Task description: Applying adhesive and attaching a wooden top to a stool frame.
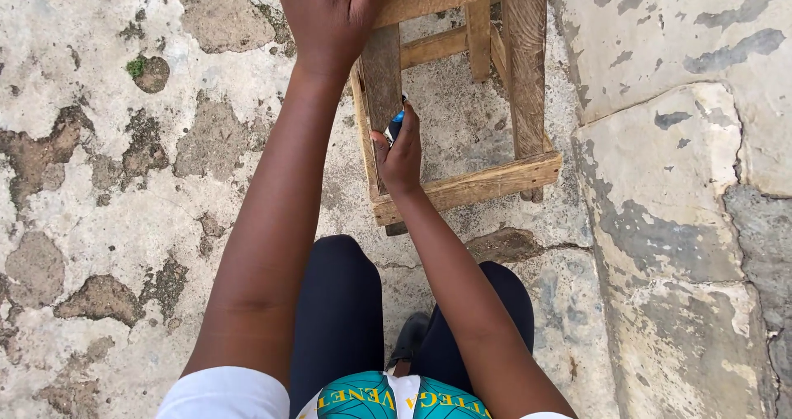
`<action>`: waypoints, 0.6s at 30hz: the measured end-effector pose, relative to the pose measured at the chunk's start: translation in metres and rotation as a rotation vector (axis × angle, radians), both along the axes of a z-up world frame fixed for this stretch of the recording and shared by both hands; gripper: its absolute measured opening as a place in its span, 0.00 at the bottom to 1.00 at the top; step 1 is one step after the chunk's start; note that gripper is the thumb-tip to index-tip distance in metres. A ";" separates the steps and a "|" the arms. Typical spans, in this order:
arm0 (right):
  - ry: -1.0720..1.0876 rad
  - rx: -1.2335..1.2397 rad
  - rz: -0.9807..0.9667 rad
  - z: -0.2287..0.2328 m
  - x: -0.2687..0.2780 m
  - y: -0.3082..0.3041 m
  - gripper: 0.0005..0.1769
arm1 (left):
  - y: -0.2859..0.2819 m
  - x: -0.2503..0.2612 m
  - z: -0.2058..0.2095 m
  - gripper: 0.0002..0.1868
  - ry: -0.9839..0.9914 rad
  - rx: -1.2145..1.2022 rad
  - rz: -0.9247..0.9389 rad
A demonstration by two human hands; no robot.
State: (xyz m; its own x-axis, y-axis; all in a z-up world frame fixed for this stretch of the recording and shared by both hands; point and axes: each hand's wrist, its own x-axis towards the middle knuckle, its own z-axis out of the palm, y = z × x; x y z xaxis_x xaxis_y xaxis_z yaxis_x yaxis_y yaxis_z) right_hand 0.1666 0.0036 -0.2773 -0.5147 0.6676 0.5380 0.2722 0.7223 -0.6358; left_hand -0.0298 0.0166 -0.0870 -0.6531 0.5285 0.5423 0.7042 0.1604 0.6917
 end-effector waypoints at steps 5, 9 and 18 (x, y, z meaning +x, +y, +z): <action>0.018 0.020 0.064 -0.001 0.001 0.007 0.44 | -0.032 0.070 -0.076 0.46 -0.059 0.087 0.153; -0.074 -0.134 0.076 0.009 -0.003 0.013 0.42 | -0.034 0.097 -0.138 0.44 -0.112 -0.018 0.067; -0.243 -0.213 0.173 0.008 0.058 -0.020 0.46 | -0.045 0.095 -0.159 0.43 -0.635 0.120 -0.394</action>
